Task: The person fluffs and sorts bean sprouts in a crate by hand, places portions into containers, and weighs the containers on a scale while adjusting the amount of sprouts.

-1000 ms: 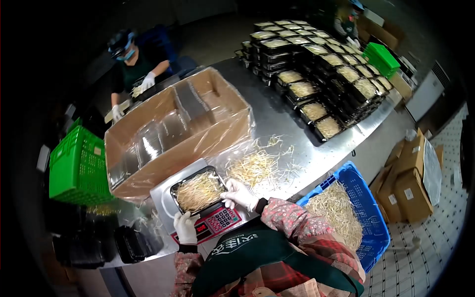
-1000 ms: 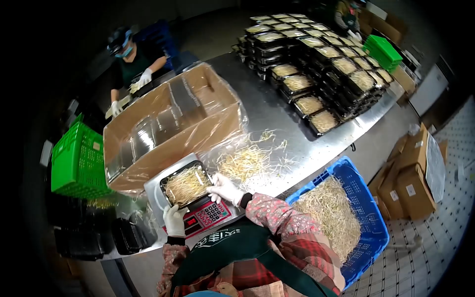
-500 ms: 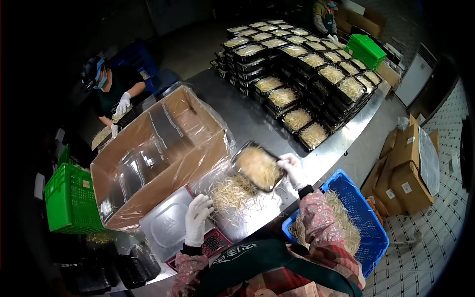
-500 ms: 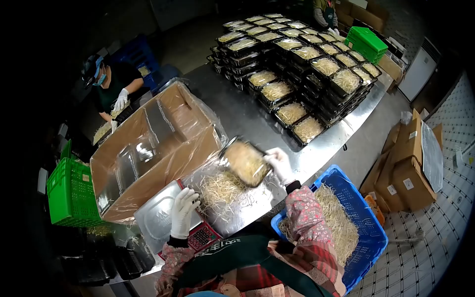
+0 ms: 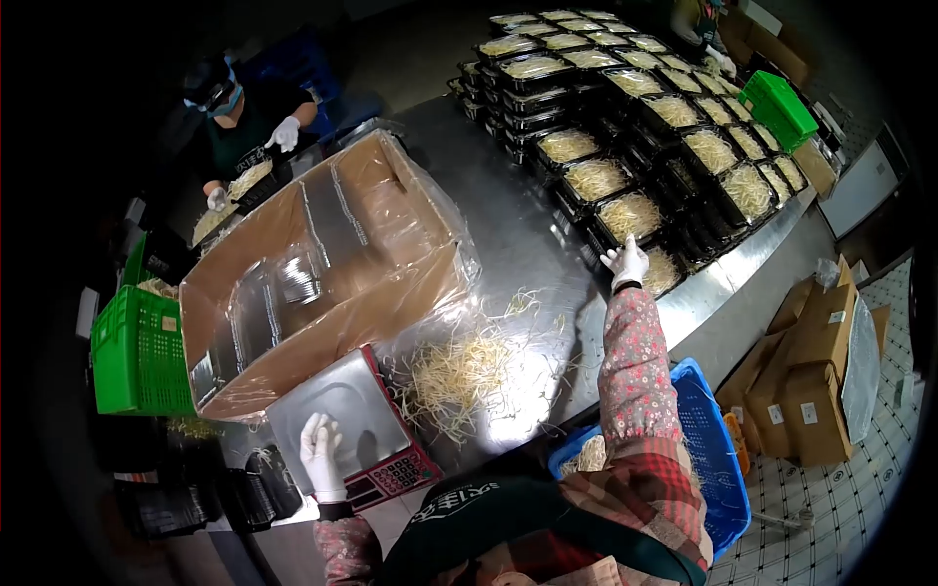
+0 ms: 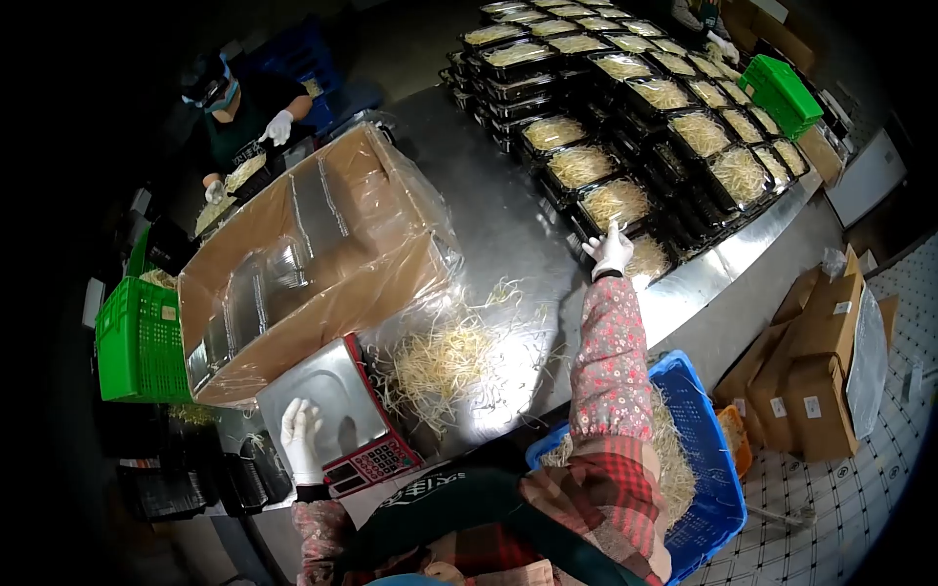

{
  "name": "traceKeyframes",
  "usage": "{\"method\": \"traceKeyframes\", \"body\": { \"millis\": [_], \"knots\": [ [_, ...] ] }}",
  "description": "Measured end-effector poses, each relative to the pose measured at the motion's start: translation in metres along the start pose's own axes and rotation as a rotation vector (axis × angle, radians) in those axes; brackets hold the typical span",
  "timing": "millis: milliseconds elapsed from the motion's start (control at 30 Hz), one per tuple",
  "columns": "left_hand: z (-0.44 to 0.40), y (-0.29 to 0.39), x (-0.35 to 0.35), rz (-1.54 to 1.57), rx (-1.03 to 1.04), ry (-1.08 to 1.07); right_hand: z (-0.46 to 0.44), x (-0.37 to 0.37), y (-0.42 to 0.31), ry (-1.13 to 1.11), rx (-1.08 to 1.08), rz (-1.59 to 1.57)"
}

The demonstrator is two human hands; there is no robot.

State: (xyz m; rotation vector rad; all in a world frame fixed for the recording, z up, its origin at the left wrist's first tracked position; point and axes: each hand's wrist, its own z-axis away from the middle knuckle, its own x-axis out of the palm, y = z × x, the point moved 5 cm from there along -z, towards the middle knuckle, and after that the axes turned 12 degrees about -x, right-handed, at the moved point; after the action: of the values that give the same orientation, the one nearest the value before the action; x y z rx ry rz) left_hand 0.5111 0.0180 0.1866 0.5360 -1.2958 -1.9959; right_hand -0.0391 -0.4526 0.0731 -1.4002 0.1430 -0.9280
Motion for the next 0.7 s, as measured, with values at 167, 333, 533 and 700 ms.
{"method": "traceKeyframes", "body": {
  "millis": [167,333,533,700],
  "knots": [
    [-0.016,-0.027,-0.169,-0.356,0.318,0.537,0.088,-0.038,-0.002,-0.170,0.029,0.145],
    [0.028,0.015,-0.267,-1.399,0.262,1.293,0.174,-0.112,0.050,-0.567,-0.087,0.499],
    [-0.022,-0.066,-0.378,-1.289,-0.209,0.908,0.289,-0.122,0.021,-1.063,-0.498,0.939],
    [-0.003,-0.031,-0.384,-0.907,0.047,1.060,0.323,-0.141,0.007,-1.039,-0.646,1.343]
  ]
}}
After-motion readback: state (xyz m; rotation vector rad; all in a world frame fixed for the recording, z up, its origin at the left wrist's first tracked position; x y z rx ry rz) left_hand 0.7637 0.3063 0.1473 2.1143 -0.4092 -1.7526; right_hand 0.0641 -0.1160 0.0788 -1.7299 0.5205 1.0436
